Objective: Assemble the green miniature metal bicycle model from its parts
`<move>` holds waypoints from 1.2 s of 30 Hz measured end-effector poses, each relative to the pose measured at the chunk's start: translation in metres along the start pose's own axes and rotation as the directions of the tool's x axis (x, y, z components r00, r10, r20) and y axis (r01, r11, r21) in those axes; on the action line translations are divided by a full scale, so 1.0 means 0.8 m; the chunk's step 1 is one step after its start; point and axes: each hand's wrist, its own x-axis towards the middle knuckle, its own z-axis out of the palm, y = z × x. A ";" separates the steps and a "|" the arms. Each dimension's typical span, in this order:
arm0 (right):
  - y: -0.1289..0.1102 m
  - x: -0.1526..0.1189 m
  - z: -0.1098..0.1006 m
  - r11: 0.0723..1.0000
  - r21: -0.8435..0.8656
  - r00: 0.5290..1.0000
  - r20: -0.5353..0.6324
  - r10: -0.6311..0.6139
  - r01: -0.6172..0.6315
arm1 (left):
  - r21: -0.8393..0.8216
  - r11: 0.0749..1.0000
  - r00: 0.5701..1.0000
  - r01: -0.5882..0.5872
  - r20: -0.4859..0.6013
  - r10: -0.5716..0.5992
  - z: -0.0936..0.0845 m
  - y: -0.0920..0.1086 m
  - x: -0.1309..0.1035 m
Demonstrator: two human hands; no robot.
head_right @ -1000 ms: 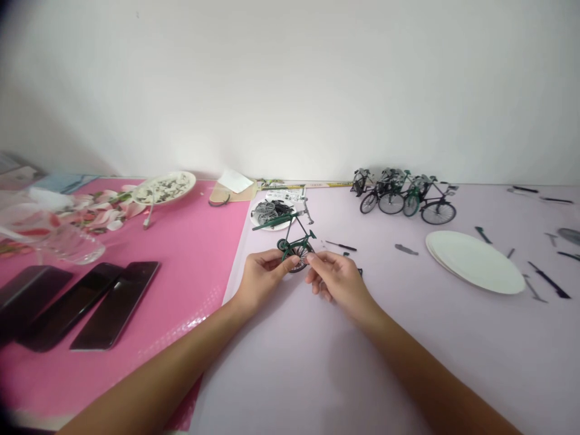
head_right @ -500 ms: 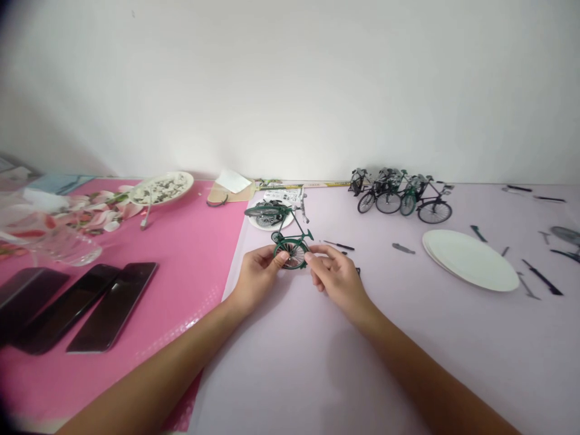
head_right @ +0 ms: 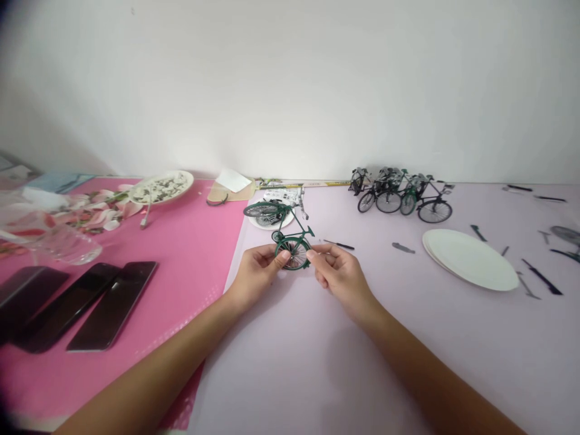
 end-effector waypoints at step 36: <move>0.002 0.030 -0.047 0.375 -0.875 0.941 0.219 -0.257 0.306 | 0.278 0.960 0.904 -0.025 -0.403 0.140 -0.018 0.004 0.011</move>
